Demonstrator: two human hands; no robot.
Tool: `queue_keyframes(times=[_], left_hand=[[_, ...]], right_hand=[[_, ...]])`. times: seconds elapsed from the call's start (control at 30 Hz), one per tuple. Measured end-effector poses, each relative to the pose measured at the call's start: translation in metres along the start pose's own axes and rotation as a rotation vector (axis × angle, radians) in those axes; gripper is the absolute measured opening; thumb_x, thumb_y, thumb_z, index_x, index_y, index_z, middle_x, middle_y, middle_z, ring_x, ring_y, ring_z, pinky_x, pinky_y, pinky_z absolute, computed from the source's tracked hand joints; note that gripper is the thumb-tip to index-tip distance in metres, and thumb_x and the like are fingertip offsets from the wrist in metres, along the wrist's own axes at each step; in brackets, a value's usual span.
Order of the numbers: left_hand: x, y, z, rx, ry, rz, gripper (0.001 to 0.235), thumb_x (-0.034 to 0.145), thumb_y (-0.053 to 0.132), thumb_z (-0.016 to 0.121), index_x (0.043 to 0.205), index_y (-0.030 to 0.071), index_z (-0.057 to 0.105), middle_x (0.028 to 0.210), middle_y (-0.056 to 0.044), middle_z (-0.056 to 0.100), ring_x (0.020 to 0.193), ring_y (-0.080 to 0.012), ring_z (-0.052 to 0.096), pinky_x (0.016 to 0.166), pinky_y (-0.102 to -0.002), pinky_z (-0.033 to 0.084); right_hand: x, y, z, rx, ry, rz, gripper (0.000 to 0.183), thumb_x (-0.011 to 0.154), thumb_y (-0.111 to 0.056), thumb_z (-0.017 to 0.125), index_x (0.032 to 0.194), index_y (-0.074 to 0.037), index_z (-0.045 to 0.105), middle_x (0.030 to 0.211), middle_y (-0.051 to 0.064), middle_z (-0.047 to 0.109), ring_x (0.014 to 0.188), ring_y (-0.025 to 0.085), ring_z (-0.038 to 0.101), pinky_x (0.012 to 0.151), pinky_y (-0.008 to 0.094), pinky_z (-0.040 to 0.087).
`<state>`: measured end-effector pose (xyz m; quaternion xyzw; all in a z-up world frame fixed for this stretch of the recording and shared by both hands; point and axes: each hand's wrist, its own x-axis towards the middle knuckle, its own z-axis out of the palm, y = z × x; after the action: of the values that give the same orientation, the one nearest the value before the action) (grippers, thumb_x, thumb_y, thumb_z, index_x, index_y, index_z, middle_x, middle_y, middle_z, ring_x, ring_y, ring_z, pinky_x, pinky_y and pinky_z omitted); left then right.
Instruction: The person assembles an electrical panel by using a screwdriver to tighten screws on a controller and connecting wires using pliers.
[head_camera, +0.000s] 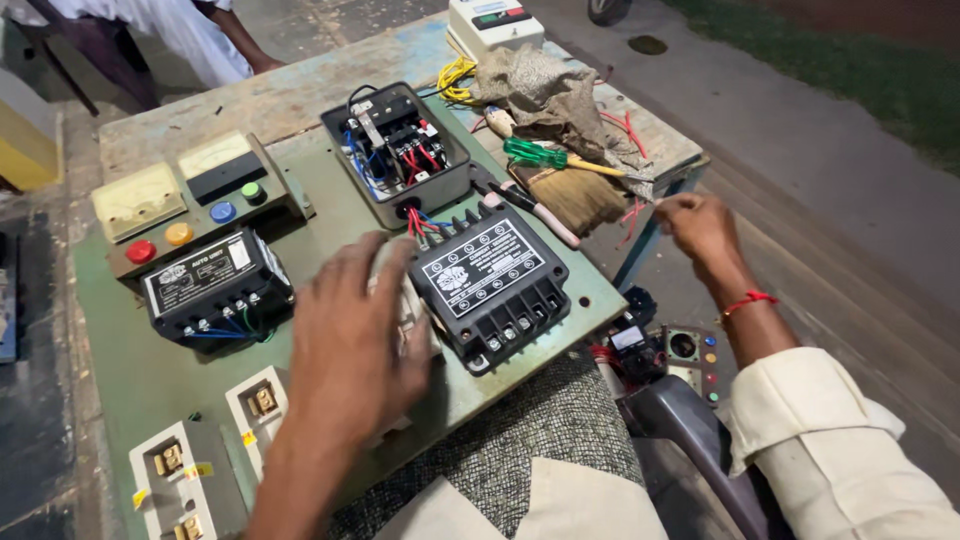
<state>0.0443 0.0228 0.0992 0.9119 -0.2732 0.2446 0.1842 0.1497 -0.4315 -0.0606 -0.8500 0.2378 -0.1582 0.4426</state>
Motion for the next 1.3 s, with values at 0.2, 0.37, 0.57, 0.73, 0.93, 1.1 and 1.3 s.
queue_keyframes(times=[0.2, 0.37, 0.57, 0.73, 0.93, 1.1, 1.3], left_hand=[[0.0, 0.062, 0.023, -0.172, 0.114, 0.296, 0.053, 0.075, 0.011, 0.074, 0.124, -0.007, 0.065, 0.128, -0.028, 0.061, 0.118, -0.044, 0.06, 0.093, -0.053, 0.046], [0.002, 0.094, 0.041, -0.28, 0.094, 0.384, 0.046, 0.077, 0.009, 0.073, 0.119, -0.008, 0.065, 0.126, -0.028, 0.062, 0.116, -0.0405, 0.062, 0.094, -0.05, 0.049], [-0.002, 0.119, 0.057, -0.502, 0.047, 0.336, 0.035, 0.085, 0.009, 0.072, 0.117, -0.005, 0.067, 0.12, -0.023, 0.067, 0.1, -0.0348, 0.066, 0.085, -0.043, 0.051], [-0.01, 0.14, 0.08, -0.871, 0.001, 0.034, 0.027, 0.096, 0.017, 0.068, 0.118, 0.001, 0.068, 0.107, -0.014, 0.073, 0.093, -0.0243, 0.072, 0.083, -0.033, 0.056], [0.014, 0.143, 0.111, -1.384, -0.307, -0.559, 0.04, 0.099, 0.026, 0.058, 0.127, -0.001, 0.066, 0.087, -0.007, 0.067, 0.077, -0.0139, 0.062, 0.066, -0.027, 0.051], [0.009, 0.137, 0.113, -1.641, -0.361, -0.813, 0.036, 0.099, 0.024, 0.054, 0.124, 0.001, 0.064, 0.082, -0.004, 0.065, 0.069, -0.0129, 0.057, 0.06, -0.028, 0.049], [0.006, 0.136, 0.115, -1.698, -0.18, -0.78, 0.028, 0.104, 0.017, 0.052, 0.107, -0.007, 0.067, 0.069, -0.007, 0.061, 0.065, -0.0153, 0.06, 0.062, -0.027, 0.051]], right_hand=[[-0.016, -0.014, 0.025, 0.08, -0.063, -0.01, 0.026, 0.092, -0.031, 0.074, 0.096, -0.006, 0.079, 0.08, 0.004, 0.075, 0.065, 0.009, 0.062, 0.057, 0.027, 0.047], [-0.027, -0.026, 0.015, 0.084, 0.014, -0.014, 0.022, 0.096, -0.025, 0.069, 0.091, -0.006, 0.078, 0.078, 0.004, 0.075, 0.065, 0.009, 0.063, 0.055, 0.026, 0.047], [-0.045, -0.039, -0.019, 0.644, -0.077, 0.095, 0.019, 0.1, -0.025, 0.066, 0.088, -0.009, 0.063, 0.075, 0.002, 0.067, 0.061, 0.011, 0.061, 0.053, 0.026, 0.046], [-0.1, -0.061, -0.04, 0.747, -0.106, 0.003, 0.021, 0.102, -0.022, 0.06, 0.085, -0.011, 0.058, 0.072, 0.003, 0.063, 0.06, 0.013, 0.057, 0.057, 0.028, 0.048], [-0.226, -0.086, -0.038, 0.716, -0.186, -0.024, 0.021, 0.1, -0.023, 0.061, 0.087, -0.006, 0.06, 0.071, 0.0, 0.061, 0.064, 0.009, 0.055, 0.059, 0.026, 0.044], [-0.29, -0.084, -0.024, 0.51, -0.398, -0.155, 0.017, 0.103, -0.021, 0.058, 0.094, -0.006, 0.059, 0.067, 0.001, 0.063, 0.06, 0.007, 0.058, 0.055, 0.025, 0.048], [-0.287, -0.085, -0.023, 0.68, -0.524, 0.172, 0.019, 0.104, -0.023, 0.054, 0.102, -0.005, 0.058, 0.061, 0.005, 0.061, 0.047, 0.012, 0.058, 0.043, 0.027, 0.046]])
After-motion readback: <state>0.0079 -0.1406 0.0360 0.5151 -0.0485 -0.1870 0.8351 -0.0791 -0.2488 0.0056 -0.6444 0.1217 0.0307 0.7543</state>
